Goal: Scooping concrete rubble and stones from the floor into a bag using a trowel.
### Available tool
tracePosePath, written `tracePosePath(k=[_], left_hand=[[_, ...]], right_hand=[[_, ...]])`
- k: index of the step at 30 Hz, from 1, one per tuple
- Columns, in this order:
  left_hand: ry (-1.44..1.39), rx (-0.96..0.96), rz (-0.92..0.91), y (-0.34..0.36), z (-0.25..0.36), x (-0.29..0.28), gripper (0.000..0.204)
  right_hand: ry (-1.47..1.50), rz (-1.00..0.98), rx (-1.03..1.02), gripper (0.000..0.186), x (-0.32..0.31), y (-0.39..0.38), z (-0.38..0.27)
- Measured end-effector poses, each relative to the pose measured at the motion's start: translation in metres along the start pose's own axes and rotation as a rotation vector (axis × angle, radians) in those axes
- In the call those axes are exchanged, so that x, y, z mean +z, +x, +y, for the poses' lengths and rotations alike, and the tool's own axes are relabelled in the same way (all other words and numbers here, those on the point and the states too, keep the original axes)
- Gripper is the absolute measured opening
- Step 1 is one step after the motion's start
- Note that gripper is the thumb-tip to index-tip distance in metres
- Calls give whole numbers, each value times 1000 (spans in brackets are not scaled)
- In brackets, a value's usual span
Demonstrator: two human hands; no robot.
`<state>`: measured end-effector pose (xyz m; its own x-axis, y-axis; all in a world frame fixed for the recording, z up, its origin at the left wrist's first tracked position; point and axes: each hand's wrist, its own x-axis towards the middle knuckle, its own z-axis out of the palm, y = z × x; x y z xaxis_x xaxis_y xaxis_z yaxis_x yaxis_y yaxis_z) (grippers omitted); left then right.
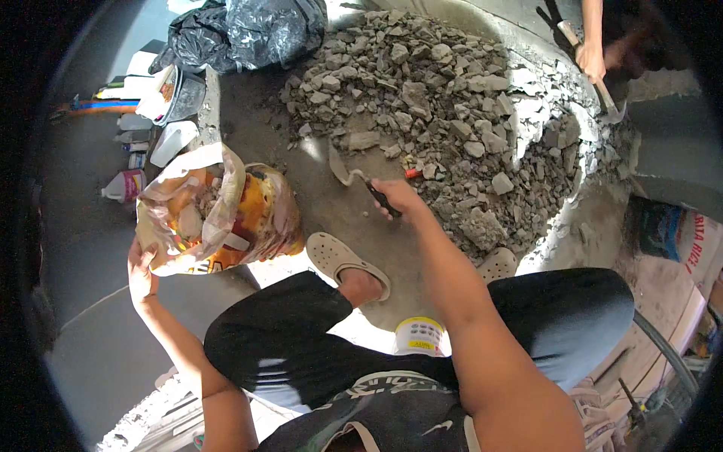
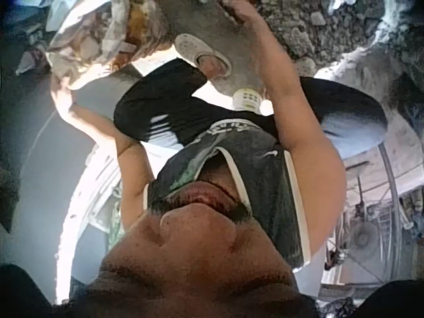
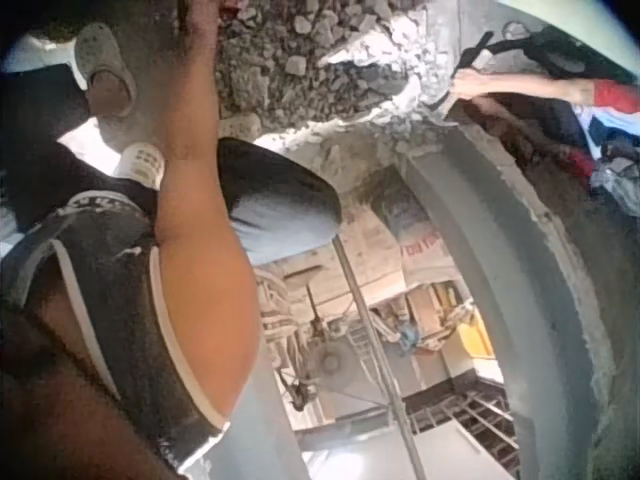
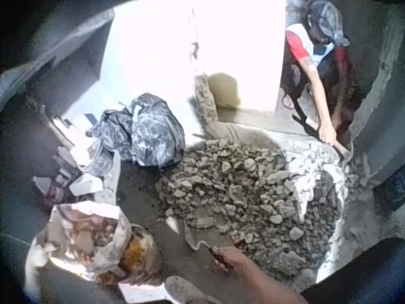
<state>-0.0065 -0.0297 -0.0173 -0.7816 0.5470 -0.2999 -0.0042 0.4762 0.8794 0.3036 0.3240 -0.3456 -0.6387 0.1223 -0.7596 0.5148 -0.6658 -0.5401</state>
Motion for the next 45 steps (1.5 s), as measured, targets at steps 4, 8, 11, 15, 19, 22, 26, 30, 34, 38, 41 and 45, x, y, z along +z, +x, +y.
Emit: tracePosePath(k=[4, 8, 11, 15, 19, 22, 26, 30, 34, 38, 41, 45], left_hand=[[14, -14, -14, -7, 1, -9, 69], [-30, -106, 157, -17, 6, -6, 59], [-321, -320, 431, -15, -23, 15, 50], [-406, -419, 425, -60, -3, 81, 38], [-701, -235, 665, -60, -44, 23, 31], [-723, -257, 805, -51, -77, 9, 32], [75, -95, 775, -118, -169, -162, 33], [771, -36, 828, -130, -215, -146, 37], [425, -144, 963, -129, -183, -141, 40], [-552, -49, 1100, -83, -124, -56, 40], [-612, -45, 1083, -86, -114, -56, 39], [-635, -114, 1061, -93, -113, -70, 38]], right_hand=[[158, -166, 9, 32, -9, -12, 1], [-202, -290, -154, 34, 11, 12, -34], [-1000, 119, -672, 41, 10, 47, -41], [-1160, 107, -391, 50, 38, 26, -68], [-1114, 18, -317, 53, 47, 42, -55], [-1103, -12, -303, 53, 51, 53, -34], [-1037, -121, -405, 54, 91, 49, -44], [-1119, -66, -359, 55, 99, 75, -43], [-1069, -73, -276, 56, 136, 95, -36], [-1107, 28, -231, 55, 144, 111, -20], [-1146, 184, -242, 53, 150, 104, -19], [-976, 428, -144, 51, 131, 66, -10]])
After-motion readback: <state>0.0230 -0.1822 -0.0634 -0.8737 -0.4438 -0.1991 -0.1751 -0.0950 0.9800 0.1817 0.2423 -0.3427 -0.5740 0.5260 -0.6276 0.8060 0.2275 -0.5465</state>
